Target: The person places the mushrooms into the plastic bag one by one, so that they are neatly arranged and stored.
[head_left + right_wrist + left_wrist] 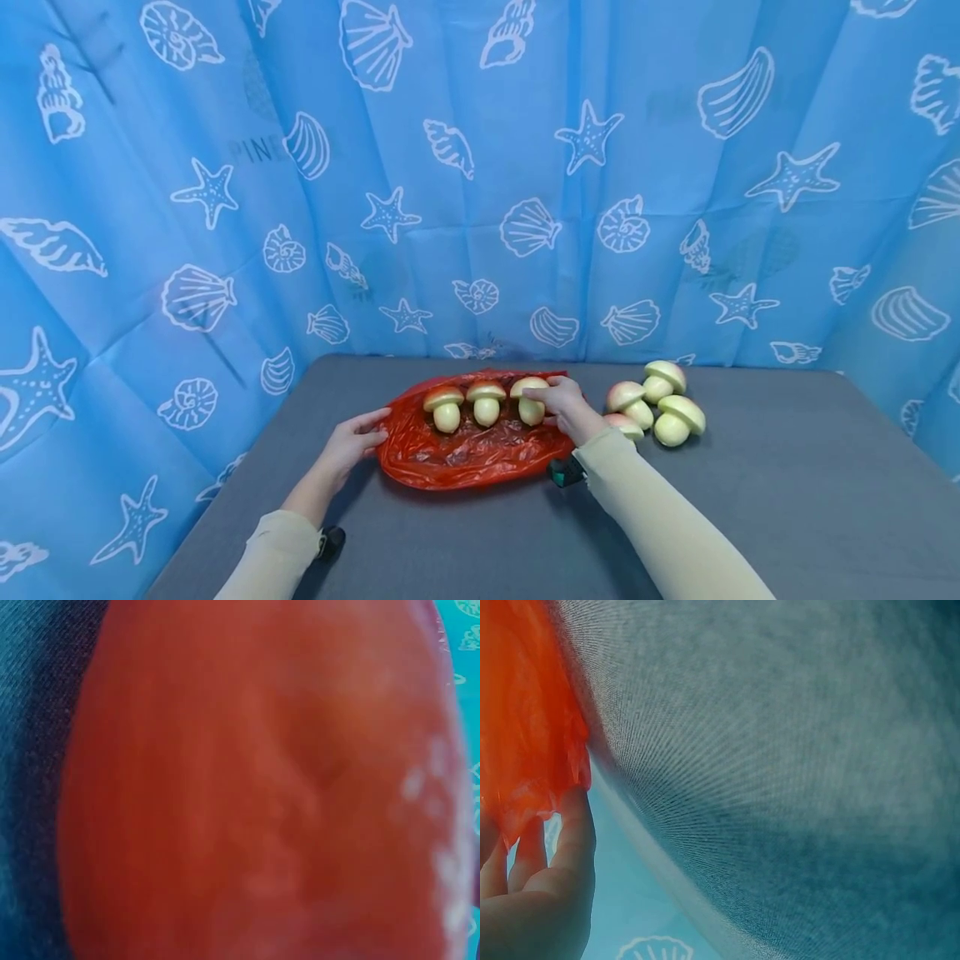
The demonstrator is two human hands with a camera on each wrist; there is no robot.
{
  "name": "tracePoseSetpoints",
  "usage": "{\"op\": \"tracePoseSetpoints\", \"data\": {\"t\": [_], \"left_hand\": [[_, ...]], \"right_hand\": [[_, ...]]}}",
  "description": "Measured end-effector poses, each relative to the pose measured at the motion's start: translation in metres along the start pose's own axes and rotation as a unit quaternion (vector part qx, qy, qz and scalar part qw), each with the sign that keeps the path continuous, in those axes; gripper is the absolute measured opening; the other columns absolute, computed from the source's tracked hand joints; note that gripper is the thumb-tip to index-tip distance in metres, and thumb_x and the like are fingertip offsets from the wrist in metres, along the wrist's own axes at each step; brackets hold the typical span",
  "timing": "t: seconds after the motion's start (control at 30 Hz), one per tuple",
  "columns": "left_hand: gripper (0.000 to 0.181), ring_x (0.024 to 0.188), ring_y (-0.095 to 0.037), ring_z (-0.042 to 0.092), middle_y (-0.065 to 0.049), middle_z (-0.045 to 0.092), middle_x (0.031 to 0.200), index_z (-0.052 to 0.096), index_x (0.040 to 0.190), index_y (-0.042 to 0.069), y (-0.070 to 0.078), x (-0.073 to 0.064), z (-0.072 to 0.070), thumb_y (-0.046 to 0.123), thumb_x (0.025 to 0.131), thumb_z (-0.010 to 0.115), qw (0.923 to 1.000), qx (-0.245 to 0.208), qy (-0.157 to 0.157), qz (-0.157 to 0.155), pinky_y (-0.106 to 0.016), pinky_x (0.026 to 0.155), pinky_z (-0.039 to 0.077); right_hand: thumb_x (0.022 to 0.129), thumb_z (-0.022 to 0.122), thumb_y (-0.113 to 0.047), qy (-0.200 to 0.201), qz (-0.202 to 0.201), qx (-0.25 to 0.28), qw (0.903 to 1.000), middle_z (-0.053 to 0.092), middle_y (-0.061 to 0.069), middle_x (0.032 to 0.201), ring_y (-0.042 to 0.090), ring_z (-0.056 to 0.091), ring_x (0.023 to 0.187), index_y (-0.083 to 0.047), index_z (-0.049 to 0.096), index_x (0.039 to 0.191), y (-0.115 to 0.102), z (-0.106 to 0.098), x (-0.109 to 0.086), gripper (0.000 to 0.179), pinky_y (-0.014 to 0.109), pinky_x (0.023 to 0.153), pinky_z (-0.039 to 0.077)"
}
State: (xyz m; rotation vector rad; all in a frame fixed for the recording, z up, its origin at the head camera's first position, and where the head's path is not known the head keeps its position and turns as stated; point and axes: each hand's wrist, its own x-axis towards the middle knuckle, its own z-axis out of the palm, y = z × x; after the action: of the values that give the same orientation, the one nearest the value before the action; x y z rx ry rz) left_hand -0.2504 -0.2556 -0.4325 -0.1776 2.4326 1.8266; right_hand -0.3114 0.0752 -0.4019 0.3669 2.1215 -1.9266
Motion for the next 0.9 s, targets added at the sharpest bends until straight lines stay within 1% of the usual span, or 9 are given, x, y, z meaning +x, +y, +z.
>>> {"op": "tracePoseSetpoints", "data": {"t": [0.1,0.3,0.43,0.6,0.73,0.9], "left_hand": [[0.044,0.127,-0.037,0.044,-0.023,0.040,0.147,0.049,0.142,0.005,0.001,-0.001,0.001,0.009,0.099,0.054,1.0000,-0.001,-0.004,0.002,-0.048,0.100,0.044],[0.044,0.126,-0.036,0.045,-0.022,0.041,0.147,0.049,0.142,0.005,0.004,-0.001,0.001,0.009,0.099,0.054,1.0000,-0.006,-0.004,-0.001,-0.046,0.100,0.045],[0.044,0.126,-0.035,0.046,-0.021,0.042,0.147,0.050,0.142,0.006,0.005,0.001,0.002,0.009,0.098,0.055,1.0000,-0.005,-0.001,-0.004,-0.046,0.100,0.045],[0.044,0.127,-0.035,0.045,-0.021,0.041,0.148,0.049,0.142,0.006,0.006,0.001,0.002,0.009,0.099,0.054,1.0000,-0.006,-0.003,-0.007,-0.046,0.100,0.044],[0.044,0.128,-0.036,0.044,-0.021,0.040,0.148,0.048,0.143,0.006,0.006,0.000,0.002,0.009,0.099,0.053,0.9999,-0.007,-0.006,-0.010,-0.046,0.101,0.043],[0.044,0.128,-0.037,0.044,-0.022,0.039,0.148,0.048,0.143,0.005,0.003,-0.002,0.002,0.009,0.099,0.053,0.9999,-0.004,-0.007,-0.007,-0.047,0.101,0.044]], "right_hand": [[0.095,0.063,-0.014,0.003,-0.004,-0.008,1.0000,0.030,0.027,0.148,0.041,0.041,0.129,0.005,0.023,0.150,0.002,0.001,0.001,0.070,0.050,0.098,0.043],[0.095,0.063,-0.015,0.000,-0.004,0.000,1.0000,0.025,0.026,0.152,0.040,0.038,0.132,0.004,0.020,0.151,0.003,0.001,0.002,0.073,0.051,0.100,0.041],[0.095,0.062,-0.014,-0.010,-0.004,-0.005,0.9999,0.023,0.025,0.154,0.040,0.036,0.133,0.002,0.016,0.153,0.002,0.001,0.001,0.075,0.052,0.101,0.040],[0.096,0.059,-0.010,-0.033,0.000,-0.020,0.9992,0.020,0.027,0.154,0.043,0.033,0.135,0.002,0.013,0.153,-0.002,-0.002,-0.002,0.075,0.053,0.103,0.037],[0.096,0.058,-0.007,-0.048,0.004,-0.037,0.9982,0.019,0.028,0.154,0.045,0.033,0.134,0.004,0.013,0.153,-0.005,-0.004,-0.005,0.073,0.053,0.104,0.037],[0.095,0.059,-0.006,-0.051,0.004,-0.062,0.9967,0.022,0.030,0.152,0.048,0.035,0.132,0.007,0.018,0.151,-0.009,-0.004,-0.008,0.070,0.051,0.103,0.039]]}}
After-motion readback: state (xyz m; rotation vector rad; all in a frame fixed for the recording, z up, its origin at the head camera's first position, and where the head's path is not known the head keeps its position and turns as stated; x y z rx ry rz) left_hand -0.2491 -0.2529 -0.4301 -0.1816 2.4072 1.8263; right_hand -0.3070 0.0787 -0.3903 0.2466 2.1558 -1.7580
